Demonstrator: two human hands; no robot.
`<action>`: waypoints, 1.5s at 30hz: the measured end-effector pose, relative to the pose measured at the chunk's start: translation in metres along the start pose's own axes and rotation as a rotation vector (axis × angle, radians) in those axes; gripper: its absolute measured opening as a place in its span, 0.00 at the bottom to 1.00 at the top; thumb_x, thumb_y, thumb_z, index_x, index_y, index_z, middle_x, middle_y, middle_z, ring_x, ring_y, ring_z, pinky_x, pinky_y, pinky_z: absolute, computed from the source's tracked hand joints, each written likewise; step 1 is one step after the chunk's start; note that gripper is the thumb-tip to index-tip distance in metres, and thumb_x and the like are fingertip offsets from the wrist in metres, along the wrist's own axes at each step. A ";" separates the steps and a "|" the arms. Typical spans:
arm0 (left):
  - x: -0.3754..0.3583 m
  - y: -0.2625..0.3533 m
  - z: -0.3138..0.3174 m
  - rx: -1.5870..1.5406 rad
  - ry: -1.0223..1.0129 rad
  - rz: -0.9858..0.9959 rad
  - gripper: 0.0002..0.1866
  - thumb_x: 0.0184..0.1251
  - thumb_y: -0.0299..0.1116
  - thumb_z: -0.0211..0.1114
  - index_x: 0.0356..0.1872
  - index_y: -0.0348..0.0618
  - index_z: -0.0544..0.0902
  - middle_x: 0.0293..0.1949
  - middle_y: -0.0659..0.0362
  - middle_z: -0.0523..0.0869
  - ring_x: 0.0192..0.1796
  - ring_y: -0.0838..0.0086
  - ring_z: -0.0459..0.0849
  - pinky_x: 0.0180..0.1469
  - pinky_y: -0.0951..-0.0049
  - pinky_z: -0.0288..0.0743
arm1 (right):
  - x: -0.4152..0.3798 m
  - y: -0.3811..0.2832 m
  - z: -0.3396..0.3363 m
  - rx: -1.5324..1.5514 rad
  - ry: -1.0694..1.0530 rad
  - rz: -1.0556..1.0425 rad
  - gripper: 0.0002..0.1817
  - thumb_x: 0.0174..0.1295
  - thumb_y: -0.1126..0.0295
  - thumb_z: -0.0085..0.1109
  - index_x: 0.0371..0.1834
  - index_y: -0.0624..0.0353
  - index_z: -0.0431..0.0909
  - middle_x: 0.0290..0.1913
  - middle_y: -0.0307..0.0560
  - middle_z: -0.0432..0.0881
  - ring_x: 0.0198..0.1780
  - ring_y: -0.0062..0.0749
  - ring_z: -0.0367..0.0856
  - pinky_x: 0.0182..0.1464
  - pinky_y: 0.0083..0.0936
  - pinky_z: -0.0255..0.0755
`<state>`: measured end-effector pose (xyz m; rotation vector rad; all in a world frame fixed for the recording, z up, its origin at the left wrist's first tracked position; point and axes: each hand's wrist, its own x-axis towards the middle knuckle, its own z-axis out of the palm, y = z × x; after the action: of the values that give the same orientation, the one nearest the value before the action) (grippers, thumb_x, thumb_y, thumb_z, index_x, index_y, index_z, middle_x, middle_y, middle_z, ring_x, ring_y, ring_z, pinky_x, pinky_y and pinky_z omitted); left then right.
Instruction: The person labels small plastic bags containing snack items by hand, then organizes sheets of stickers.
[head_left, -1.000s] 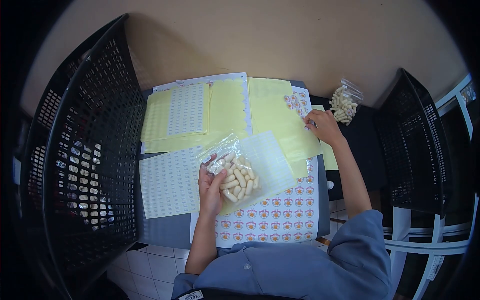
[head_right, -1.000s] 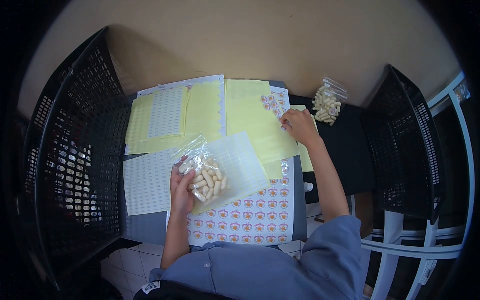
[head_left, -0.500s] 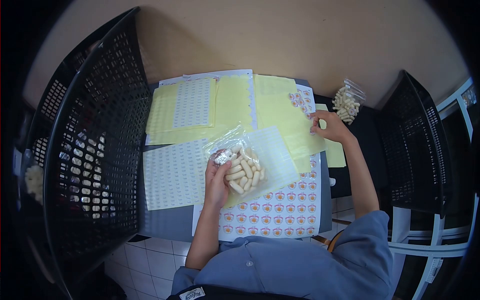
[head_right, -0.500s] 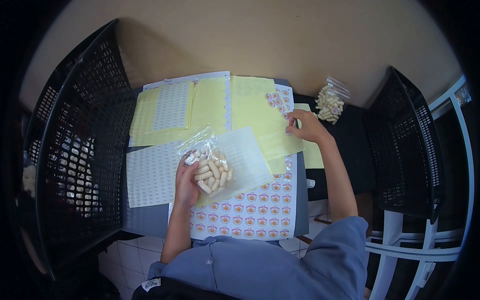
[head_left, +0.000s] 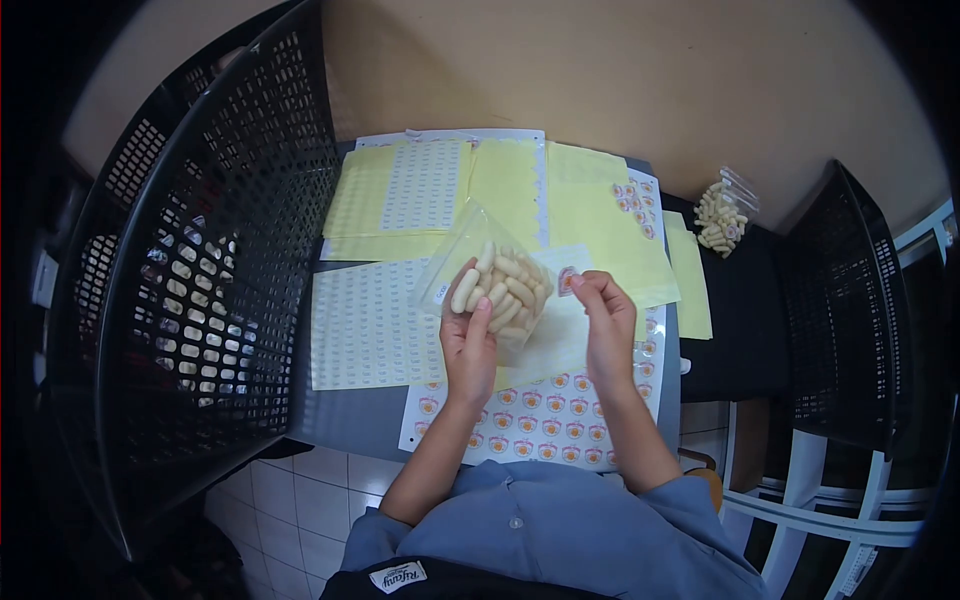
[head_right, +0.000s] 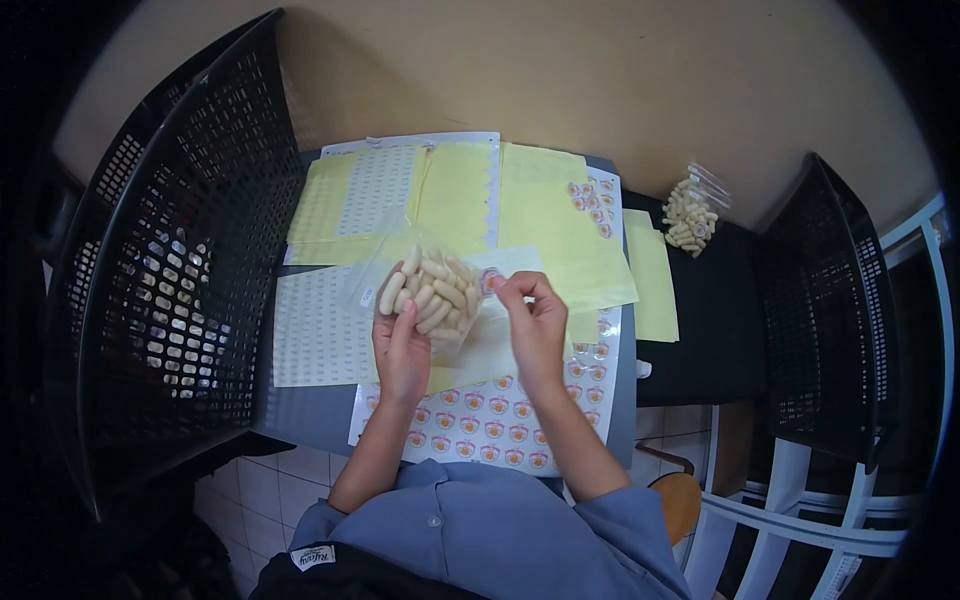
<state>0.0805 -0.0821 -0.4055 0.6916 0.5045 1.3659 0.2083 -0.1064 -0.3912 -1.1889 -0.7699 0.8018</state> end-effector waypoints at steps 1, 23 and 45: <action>-0.001 0.000 0.001 0.006 0.003 0.003 0.22 0.64 0.24 0.46 0.60 0.38 0.58 0.58 0.53 0.64 0.58 0.73 0.66 0.59 0.73 0.61 | -0.006 -0.002 0.009 0.053 0.029 0.017 0.08 0.52 0.71 0.59 0.19 0.57 0.71 0.26 0.30 0.70 0.26 0.09 0.60 0.27 0.11 0.52; -0.012 0.005 0.010 -0.025 0.005 0.231 0.23 0.62 0.21 0.44 0.60 0.35 0.55 0.56 0.52 0.64 0.56 0.72 0.67 0.57 0.73 0.63 | -0.034 0.007 0.054 -0.044 0.170 -0.051 0.10 0.49 0.65 0.61 0.19 0.57 0.74 0.38 0.38 0.67 0.37 0.17 0.65 0.34 0.15 0.53; -0.005 0.001 0.011 0.377 0.085 0.321 0.27 0.59 0.21 0.53 0.59 0.35 0.55 0.53 0.50 0.68 0.53 0.71 0.71 0.52 0.75 0.69 | -0.032 0.020 0.046 0.150 0.128 -0.047 0.18 0.44 0.71 0.67 0.24 0.57 0.61 0.41 0.42 0.62 0.46 0.26 0.65 0.40 0.21 0.67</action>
<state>0.0868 -0.0884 -0.3977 1.0594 0.7539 1.6235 0.1506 -0.1076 -0.4049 -1.0731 -0.6195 0.7240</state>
